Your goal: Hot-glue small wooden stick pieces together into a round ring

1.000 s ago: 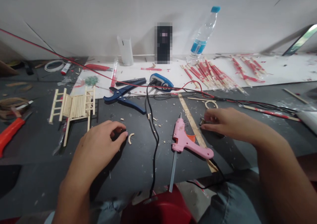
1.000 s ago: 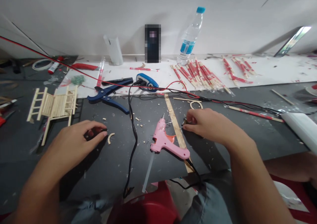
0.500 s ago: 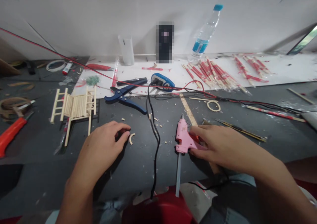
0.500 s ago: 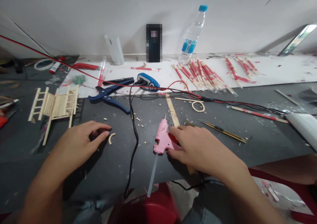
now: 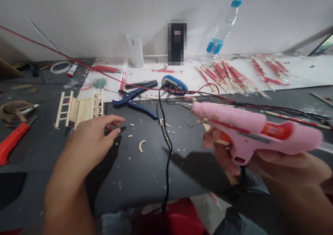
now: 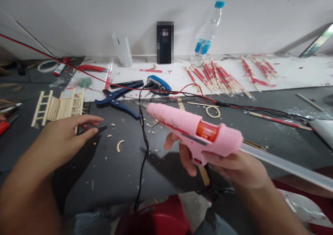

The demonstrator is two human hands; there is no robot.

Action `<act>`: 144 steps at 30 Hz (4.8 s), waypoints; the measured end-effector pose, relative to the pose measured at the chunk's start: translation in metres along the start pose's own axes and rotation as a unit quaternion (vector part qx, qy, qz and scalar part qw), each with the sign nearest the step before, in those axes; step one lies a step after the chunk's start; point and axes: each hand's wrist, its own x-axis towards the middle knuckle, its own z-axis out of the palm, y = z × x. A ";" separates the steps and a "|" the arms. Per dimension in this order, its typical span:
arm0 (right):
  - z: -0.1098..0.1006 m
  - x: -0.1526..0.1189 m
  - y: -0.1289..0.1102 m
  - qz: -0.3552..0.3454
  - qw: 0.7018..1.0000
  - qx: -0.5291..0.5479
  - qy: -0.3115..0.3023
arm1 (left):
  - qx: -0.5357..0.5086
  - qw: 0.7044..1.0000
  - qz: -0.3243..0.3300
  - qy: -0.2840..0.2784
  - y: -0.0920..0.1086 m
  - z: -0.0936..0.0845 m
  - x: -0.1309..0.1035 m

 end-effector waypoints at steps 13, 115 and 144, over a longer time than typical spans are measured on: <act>0.050 0.006 0.033 -0.002 0.954 0.286 -0.090 | 0.012 0.997 0.074 -0.009 0.024 0.022 0.015; 0.053 -0.007 0.061 -0.028 1.000 0.005 0.009 | -0.589 0.788 0.034 0.176 0.096 0.045 -0.039; 0.062 -0.005 0.060 0.037 0.981 0.190 0.017 | -0.636 0.761 0.022 0.127 0.096 0.044 -0.039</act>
